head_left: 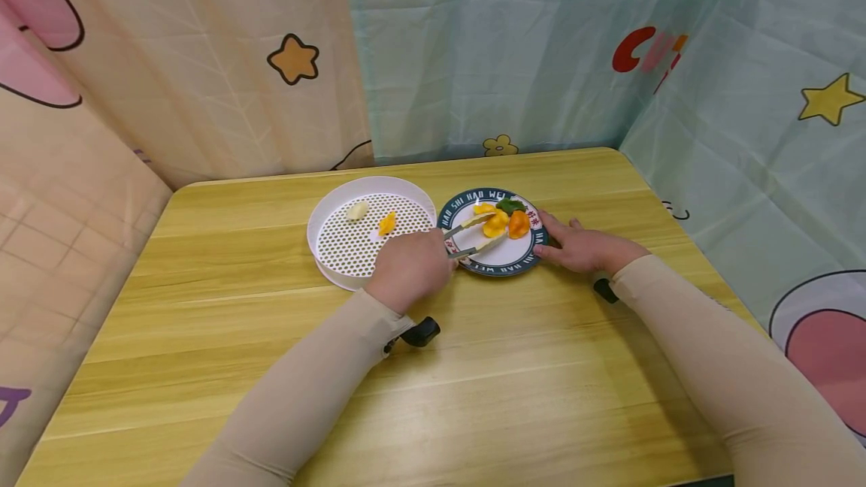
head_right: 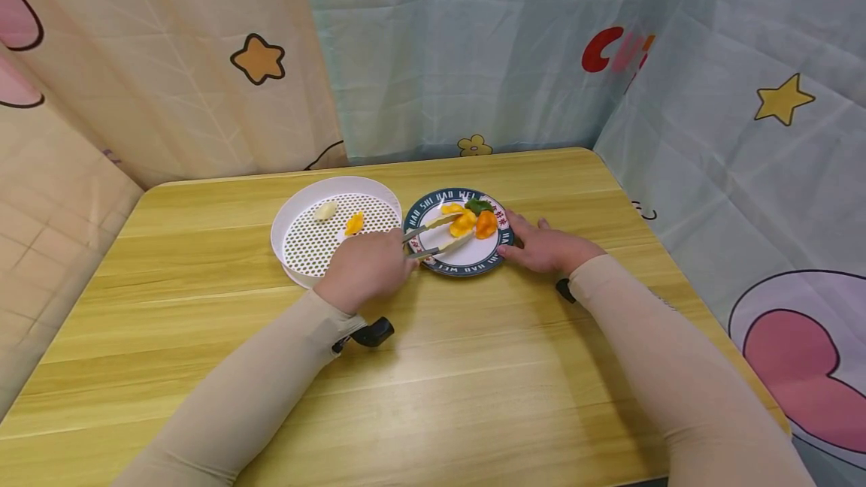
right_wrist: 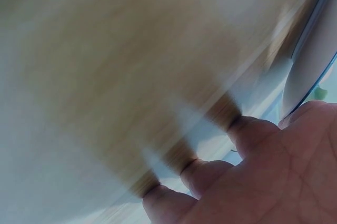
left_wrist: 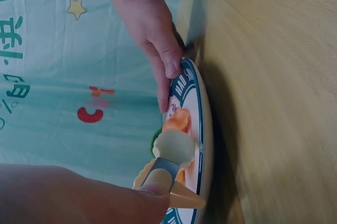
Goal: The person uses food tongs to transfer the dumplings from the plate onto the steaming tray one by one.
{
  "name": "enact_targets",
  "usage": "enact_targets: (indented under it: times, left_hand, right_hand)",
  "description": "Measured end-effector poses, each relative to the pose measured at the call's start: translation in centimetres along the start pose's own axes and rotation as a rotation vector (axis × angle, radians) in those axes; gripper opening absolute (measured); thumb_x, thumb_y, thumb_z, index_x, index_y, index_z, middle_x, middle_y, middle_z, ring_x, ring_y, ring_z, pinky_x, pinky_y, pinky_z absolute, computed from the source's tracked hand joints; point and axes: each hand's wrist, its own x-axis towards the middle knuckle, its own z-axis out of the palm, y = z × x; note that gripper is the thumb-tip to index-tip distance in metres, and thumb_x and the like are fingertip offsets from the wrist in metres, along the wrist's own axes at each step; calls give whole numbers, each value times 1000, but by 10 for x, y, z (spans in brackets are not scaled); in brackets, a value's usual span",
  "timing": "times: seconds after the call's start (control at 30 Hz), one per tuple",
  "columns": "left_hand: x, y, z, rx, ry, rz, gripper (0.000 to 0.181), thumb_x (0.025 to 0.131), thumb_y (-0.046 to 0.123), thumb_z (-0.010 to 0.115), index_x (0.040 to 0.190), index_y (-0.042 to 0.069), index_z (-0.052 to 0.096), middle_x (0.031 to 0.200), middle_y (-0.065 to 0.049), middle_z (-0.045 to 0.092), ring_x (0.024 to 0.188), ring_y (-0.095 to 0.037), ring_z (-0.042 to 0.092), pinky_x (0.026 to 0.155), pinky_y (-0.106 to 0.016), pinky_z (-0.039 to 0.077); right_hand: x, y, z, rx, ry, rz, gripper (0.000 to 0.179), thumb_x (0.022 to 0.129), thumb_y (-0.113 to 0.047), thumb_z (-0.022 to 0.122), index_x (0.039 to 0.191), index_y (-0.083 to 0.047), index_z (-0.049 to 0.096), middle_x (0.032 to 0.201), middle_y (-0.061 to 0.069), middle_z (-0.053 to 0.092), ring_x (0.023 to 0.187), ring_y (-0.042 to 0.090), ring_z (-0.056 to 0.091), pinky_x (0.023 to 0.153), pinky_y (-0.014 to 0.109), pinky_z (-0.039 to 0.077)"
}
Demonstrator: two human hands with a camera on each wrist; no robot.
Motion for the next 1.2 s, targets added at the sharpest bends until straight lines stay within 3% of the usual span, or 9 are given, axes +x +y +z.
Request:
enact_targets:
  times: [0.23,0.6,1.2]
  left_hand:
    - [0,-2,1,-29,-27,-14,38,102,51,63,114,14,63,89,-2,68,73,-22,64,56,-36,49]
    - [-5,-6,4,-28,11,13,38,101,51,64,112,14,63,89,-3,67,74,-22,64,56,-36,49]
    - [-25,-7,-6,-6,38,22,40,102,53,62,114,15,61,86,-1,65,72,-22,63,55,-37,48]
  right_hand:
    - [-2,-1,-1,-2,2,-6,91,107,-67,38,169,-18,-8,174,28,6,153,65,-6,121,76,9]
    - [-3,-3,-1,2,-9,6,93,106,-68,38,169,-18,-9,173,28,6,154,65,-6,121,76,9]
    - [-3,-3,-2,-19,-2,-5,92,107,-67,37,169,-17,-8,173,28,9,153,66,-2,121,76,14]
